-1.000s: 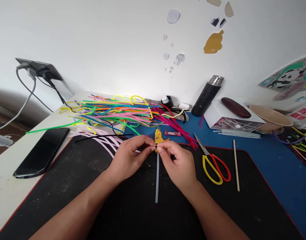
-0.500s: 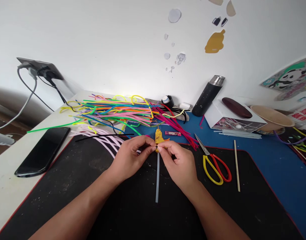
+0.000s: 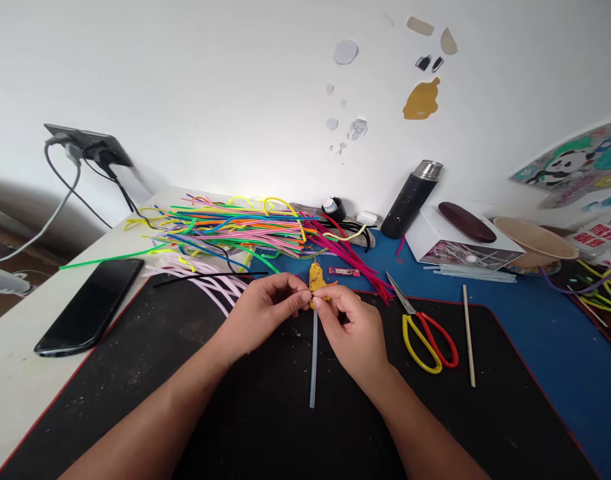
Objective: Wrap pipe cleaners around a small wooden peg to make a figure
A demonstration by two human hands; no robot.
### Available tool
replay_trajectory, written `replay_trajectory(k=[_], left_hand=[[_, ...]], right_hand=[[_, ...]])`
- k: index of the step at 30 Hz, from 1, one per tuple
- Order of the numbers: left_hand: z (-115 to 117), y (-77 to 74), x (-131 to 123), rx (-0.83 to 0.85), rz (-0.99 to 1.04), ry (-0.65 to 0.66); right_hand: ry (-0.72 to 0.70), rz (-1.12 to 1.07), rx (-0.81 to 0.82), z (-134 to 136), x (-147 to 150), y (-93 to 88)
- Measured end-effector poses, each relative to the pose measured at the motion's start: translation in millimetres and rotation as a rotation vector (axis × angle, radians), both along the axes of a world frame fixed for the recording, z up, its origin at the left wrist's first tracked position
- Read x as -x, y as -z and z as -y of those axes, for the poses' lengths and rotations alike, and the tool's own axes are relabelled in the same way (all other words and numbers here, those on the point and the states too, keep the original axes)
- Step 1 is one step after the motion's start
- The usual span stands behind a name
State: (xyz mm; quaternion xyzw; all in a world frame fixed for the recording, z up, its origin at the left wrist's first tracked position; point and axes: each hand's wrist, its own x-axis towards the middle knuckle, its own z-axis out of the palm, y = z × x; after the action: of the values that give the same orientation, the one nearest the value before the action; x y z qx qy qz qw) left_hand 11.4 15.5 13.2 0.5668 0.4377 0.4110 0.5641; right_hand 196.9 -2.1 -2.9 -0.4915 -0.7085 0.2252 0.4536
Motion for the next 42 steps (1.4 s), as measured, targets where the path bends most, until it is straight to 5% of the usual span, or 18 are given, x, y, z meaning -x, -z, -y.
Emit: replay_trajectory(k=[33, 38, 42], left_hand=[[-6, 3.6, 8, 0.066, 0.005, 0.046], [-9, 9.9, 14, -0.154, -0.306, -0.059], [-10, 20.7, 14, -0.476, -0.684, 0.035]], right_hand=[[-0.006, -0.008, 0.002, 0, 0, -0.1], [0.006, -0.036, 0.003, 0, -2, -1.8], [0.003, -0.039, 0.011, 0, -2, -3.1]])
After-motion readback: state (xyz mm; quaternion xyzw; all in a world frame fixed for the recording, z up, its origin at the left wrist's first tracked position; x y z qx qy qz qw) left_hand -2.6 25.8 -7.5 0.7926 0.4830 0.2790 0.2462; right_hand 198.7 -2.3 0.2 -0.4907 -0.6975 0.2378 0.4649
